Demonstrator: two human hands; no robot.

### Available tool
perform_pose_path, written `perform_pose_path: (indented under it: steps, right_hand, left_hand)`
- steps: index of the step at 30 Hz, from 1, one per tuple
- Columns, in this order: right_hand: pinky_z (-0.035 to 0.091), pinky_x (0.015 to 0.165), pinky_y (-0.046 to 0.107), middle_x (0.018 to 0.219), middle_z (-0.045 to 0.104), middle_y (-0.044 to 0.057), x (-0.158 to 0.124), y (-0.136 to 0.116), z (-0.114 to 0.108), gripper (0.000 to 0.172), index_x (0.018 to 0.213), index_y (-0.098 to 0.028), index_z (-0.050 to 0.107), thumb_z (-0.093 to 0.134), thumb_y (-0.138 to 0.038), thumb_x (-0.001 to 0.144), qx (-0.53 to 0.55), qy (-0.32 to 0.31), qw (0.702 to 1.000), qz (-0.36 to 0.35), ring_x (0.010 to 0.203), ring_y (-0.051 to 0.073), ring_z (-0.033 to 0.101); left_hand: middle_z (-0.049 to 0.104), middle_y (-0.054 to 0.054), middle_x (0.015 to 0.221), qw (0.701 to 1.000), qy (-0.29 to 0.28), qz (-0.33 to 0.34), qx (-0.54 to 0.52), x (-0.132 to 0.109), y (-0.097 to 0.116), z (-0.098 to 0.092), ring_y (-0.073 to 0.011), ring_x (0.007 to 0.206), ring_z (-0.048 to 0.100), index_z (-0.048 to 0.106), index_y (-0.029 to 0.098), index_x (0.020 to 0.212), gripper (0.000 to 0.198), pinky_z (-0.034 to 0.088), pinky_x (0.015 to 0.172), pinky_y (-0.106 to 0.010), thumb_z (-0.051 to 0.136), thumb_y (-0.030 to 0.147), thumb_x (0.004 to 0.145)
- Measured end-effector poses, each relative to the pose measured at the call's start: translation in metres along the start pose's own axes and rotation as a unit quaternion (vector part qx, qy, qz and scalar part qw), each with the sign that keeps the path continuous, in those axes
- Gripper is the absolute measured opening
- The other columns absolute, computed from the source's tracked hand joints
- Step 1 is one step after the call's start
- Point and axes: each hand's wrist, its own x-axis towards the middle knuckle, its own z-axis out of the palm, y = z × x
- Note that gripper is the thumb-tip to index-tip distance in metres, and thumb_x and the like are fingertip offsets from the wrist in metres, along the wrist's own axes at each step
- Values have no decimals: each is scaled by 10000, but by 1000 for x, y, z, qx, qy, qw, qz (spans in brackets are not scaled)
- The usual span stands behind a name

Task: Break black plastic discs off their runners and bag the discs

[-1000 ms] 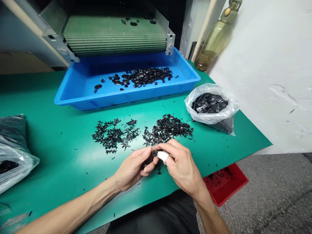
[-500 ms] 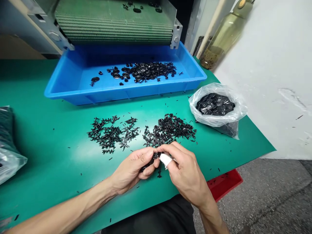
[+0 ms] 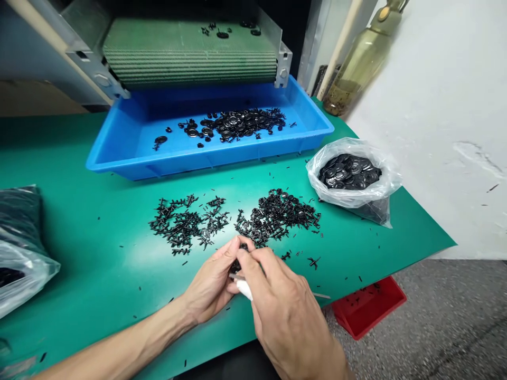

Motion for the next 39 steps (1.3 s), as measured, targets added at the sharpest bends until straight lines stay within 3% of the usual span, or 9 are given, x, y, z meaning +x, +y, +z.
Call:
perform_pose_path:
  steps: [3, 7, 11, 14, 17, 26, 30, 33, 39]
  right_hand:
    - [585, 693, 295, 1079, 617, 99, -3, 6, -7, 547, 1417, -169, 414, 320, -69, 887, -11, -21, 1000, 15, 871, 179, 649]
    - [563, 644, 288, 915, 676, 75, -8, 15, -7, 461, 1348, -152, 459, 307, -74, 920, -69, 17, 997, 18, 773, 181, 670]
    - [462, 518, 279, 750, 643, 35, -8, 15, -6, 309, 1068, -176, 555, 309, -75, 910, -102, 26, 994, 16, 639, 179, 626]
    - [395, 534, 288, 700, 577, 20, -6, 12, -7, 288, 839, -209, 549, 316, -46, 885, -139, 23, 990, -6, 625, 173, 575]
    - [374, 572, 282, 681, 553, 21, -5, 10, -9, 297, 758, -199, 519, 318, -55, 922, -140, 51, 989, -25, 644, 159, 559]
    - [297, 570, 313, 661, 505, 9, -3, 8, -9, 267, 892, -160, 598, 365, -36, 926, -160, 71, 983, -54, 596, 162, 470]
    - [300, 590, 319, 676, 517, 15, -3, 8, -13, 230, 861, -172, 583, 402, -34, 892, -189, 67, 978, -65, 617, 174, 466]
    - [292, 590, 321, 677, 525, 8, -4, 7, -18, 185, 819, -195, 559, 471, -33, 838, -200, 45, 977, -57, 614, 179, 466]
    - [235, 519, 315, 652, 552, -7, 3, 0, -19, 208, 773, -216, 539, 564, -12, 740, -222, -33, 975, -1, 566, 168, 507]
  left_hand:
    - [482, 29, 668, 1000, -13, 0, 0, 1, 2, -1, -26, 457, 322, 599, 161, 892, 310, 157, 391, -135, 635, 467, 859]
    - [492, 25, 685, 1000, -23, -3, 8, 2, 3, -5, -18, 455, 321, 629, 146, 918, 311, 163, 392, -146, 676, 443, 836]
    - [485, 31, 644, 1000, -16, 7, 5, 1, 1, -8, -16, 451, 316, 655, 143, 902, 328, 149, 391, -147, 748, 430, 774]
    - [498, 27, 635, 1000, -6, 10, 3, 1, 1, -8, -9, 445, 320, 672, 141, 882, 337, 140, 389, -141, 790, 417, 730]
    - [507, 24, 632, 1000, 11, 16, 3, 1, 0, -7, -8, 450, 338, 692, 144, 884, 328, 150, 395, -136, 815, 391, 707]
    - [395, 65, 490, 998, 24, 41, 39, 1, 0, -4, -21, 435, 318, 760, 160, 842, 319, 163, 413, -154, 856, 391, 644]
    - [450, 44, 590, 992, 17, 86, 91, 2, 0, -6, -16, 435, 351, 774, 176, 809, 274, 187, 416, -173, 852, 383, 646]
    - [500, 25, 661, 982, 11, 110, 154, 2, -1, -10, -26, 457, 398, 775, 186, 830, 226, 223, 429, -188, 811, 372, 708]
    - [443, 58, 481, 963, 39, 103, 244, 0, -3, -8, -58, 454, 353, 735, 153, 855, 301, 239, 445, -201, 752, 437, 757]
